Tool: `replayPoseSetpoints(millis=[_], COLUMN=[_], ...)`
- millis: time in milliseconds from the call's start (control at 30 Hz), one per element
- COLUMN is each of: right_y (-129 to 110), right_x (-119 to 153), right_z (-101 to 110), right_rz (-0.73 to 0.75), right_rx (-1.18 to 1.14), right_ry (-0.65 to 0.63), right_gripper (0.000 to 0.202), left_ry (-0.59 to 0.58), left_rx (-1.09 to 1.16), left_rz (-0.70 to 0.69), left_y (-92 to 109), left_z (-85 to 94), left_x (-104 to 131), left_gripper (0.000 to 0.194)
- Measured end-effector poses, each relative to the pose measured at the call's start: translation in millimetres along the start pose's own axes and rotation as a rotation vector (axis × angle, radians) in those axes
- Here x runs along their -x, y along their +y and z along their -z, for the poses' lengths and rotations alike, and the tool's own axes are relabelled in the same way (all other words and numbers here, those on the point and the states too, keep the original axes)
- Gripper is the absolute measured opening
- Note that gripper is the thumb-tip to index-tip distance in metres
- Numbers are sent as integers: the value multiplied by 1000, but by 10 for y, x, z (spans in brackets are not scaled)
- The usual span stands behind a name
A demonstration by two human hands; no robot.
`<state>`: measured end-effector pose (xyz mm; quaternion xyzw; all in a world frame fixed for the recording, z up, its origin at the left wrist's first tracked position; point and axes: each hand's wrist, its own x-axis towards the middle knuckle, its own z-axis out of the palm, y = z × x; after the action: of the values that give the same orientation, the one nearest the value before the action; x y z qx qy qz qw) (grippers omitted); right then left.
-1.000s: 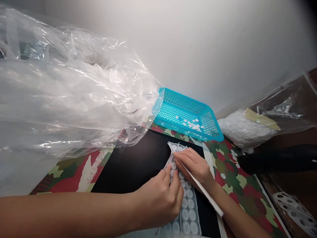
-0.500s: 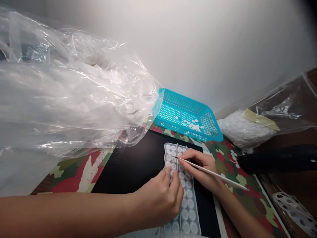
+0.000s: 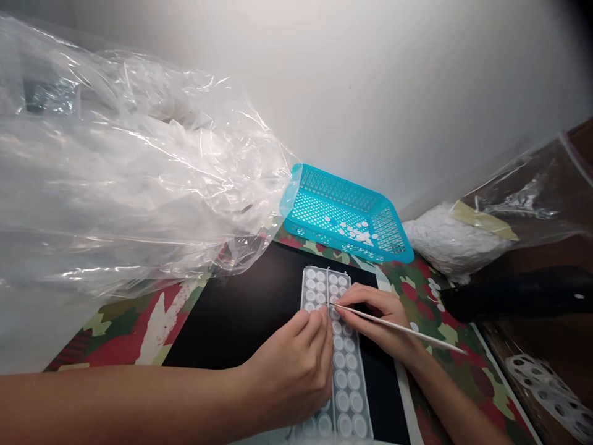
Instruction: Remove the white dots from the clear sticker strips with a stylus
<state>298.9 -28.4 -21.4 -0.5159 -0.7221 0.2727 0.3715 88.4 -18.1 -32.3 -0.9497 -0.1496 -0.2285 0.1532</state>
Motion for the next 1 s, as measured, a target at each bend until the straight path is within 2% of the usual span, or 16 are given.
replayPoseSetpoints(millis=[167, 300, 433, 533, 700, 933, 1000], right_y=[-73, -146, -121, -79, -52, -43, -40], right_x=[-11, -94, -266, -353, -343, -328, -327], right_z=[-40, -112, -134, -104, -76, -81, -77], right_rz=[-42, -162, -208, -250, -227, -184, -179], right_rx=[-24, -55, -225, -317, -257, -171, -160], right_ry=[-33, -62, -89, -157, -235, -257, -256], right_gripper=[6, 8, 12, 15, 16, 18, 18], left_ry=[2, 8, -9, -6, -7, -14, -62], left_rx=[21, 6, -15, -40, -60, -44, -17], left_rz=[-7, 2, 19, 6, -17, -2, 39], left_y=[2, 50, 131, 152, 127, 133, 76], left_z=[8, 3, -13, -17, 2, 41, 85], left_x=[-6, 46, 117, 133, 109, 92, 71], left_gripper=[36, 41, 44, 43, 42, 41, 44])
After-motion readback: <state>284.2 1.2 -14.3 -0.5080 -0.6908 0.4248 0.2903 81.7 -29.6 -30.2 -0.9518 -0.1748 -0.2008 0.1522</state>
